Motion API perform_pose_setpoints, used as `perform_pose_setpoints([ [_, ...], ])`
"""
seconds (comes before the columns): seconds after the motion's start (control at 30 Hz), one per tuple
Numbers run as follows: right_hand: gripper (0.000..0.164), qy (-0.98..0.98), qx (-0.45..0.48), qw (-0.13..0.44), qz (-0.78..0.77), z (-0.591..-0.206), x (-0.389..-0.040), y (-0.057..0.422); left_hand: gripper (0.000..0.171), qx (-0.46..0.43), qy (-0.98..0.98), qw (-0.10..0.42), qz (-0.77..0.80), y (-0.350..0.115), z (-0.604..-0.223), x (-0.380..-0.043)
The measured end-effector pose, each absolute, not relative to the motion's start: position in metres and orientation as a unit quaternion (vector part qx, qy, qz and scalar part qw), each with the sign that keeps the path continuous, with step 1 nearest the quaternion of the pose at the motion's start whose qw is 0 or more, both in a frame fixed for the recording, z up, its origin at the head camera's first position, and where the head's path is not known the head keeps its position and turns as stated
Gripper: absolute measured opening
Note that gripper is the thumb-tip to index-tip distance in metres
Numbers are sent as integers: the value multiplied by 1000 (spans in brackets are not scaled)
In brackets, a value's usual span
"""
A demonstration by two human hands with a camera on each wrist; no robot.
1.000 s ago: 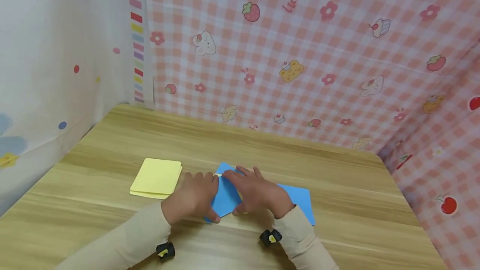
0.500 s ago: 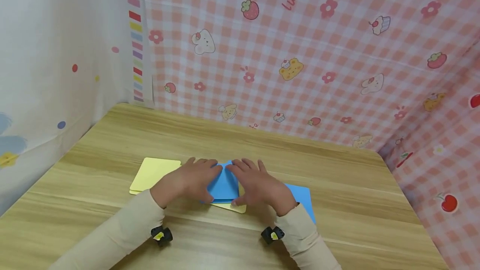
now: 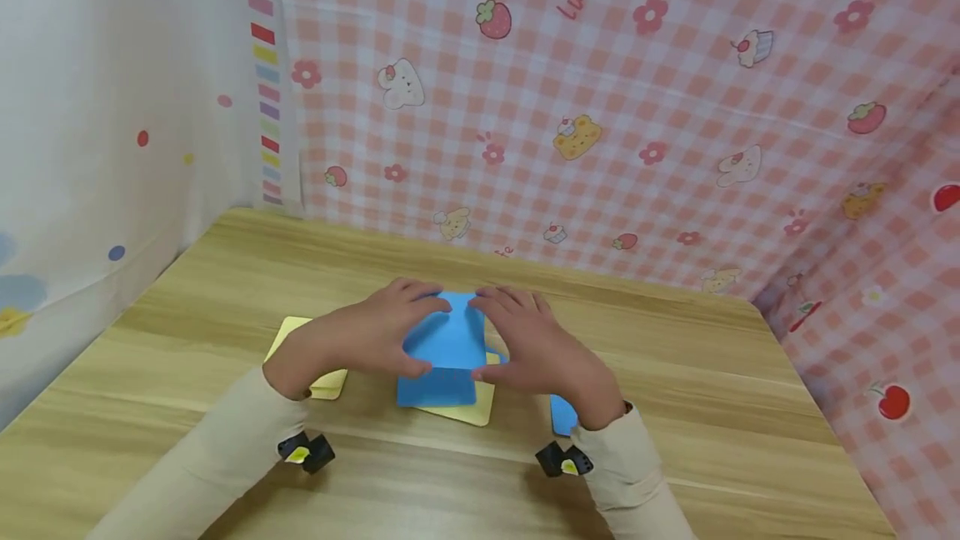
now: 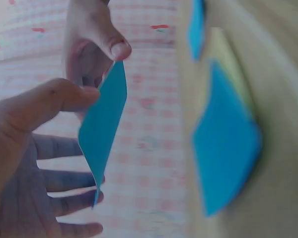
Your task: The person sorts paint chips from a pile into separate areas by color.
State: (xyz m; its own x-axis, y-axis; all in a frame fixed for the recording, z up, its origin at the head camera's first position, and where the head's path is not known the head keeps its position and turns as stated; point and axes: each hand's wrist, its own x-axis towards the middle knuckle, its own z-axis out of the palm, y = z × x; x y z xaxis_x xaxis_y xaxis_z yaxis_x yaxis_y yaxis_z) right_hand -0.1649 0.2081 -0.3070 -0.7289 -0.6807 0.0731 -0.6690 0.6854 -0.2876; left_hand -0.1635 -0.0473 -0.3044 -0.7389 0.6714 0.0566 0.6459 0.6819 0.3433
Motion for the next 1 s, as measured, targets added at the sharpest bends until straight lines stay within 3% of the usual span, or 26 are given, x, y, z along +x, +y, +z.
perform_pose_setpoints([
  [0.2,84,903,-399,-72,-145,-276,-144,218,74,403,894,-57,188,-53,-278,-144],
  [0.33,84,899,-405,-103,-133,-265,-135,223,72,422,882,-112,179,-48,-272,-137],
  [0.6,90,907,-383,-85,-150,-266,-126,267,76,436,882,-82,158,-1,-271,-138],
  [1.0,97,920,-334,-91,-182,-261,-105,343,72,488,858,-97,126,82,-270,-144],
])
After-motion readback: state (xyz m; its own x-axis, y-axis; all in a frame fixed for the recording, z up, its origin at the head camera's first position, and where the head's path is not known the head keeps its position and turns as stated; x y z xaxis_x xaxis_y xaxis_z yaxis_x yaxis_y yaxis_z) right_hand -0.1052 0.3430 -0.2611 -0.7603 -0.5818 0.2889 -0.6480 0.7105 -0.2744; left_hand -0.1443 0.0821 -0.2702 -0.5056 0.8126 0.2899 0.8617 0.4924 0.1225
